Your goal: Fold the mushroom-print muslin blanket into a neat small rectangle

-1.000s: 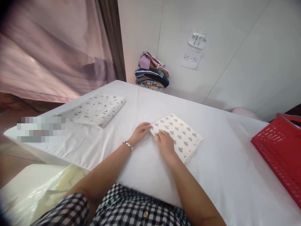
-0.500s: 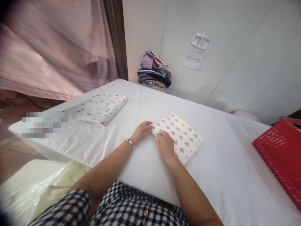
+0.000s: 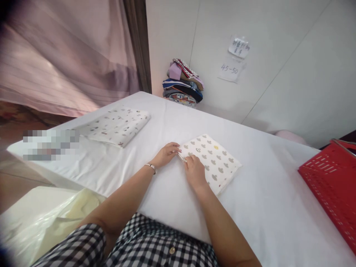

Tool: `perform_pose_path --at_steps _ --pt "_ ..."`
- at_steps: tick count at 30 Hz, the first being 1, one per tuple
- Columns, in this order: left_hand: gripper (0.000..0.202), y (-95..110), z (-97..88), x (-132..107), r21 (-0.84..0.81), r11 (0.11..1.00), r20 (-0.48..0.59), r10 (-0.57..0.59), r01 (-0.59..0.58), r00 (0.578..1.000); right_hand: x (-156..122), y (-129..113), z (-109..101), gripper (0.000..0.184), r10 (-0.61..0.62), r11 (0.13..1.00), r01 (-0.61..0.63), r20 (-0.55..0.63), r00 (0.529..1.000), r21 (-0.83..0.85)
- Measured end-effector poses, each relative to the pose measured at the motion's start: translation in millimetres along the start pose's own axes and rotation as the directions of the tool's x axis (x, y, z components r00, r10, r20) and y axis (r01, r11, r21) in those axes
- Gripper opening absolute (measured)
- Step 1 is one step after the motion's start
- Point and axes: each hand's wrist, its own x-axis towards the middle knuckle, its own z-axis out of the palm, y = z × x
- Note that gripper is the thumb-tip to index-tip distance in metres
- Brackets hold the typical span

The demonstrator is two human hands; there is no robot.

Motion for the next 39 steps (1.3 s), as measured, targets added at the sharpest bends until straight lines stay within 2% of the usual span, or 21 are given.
perform_pose_path --at_steps 5,9,14,20,27,35,39 --pt "0.029 -2.1 -0.4 -0.9 -0.007 1.000 0.007 -0.001 0.002 1.000 0.4 1.6 1.9 0.017 0.004 1.000 -0.004 -0.001 1.000 -0.002" --pt "0.021 -2.5 2.8 1.0 -0.027 1.000 -0.036 -0.005 0.004 0.999 1.9 -0.2 -2.7 0.017 0.011 1.000 -0.011 0.015 1.000 0.003" --pt "0.017 0.7 4.9 3.2 0.044 0.998 -0.109 0.053 -0.048 0.993 3.1 -3.0 -8.2 0.021 0.029 1.000 -0.029 -0.055 0.998 0.005" --pt "0.015 0.6 4.1 3.7 0.166 0.985 -0.107 0.058 -0.039 0.993 4.5 -3.4 -5.1 0.016 -0.013 0.998 0.015 0.020 1.000 -0.067" --pt "0.016 0.2 4.9 4.9 0.203 0.979 -0.105 0.056 -0.034 0.993 5.2 -5.5 -8.1 0.019 0.002 0.994 -0.001 0.009 1.000 -0.112" --pt "0.009 4.2 7.9 4.5 0.261 0.961 -0.149 -0.051 0.089 0.988 7.9 -7.8 -8.2 0.016 -0.028 0.983 0.049 0.116 0.993 -0.179" --pt "0.016 2.9 8.3 1.9 0.280 0.960 -0.151 0.041 0.003 0.988 7.1 -7.2 -8.2 0.018 -0.011 0.987 0.028 0.109 0.994 -0.156"
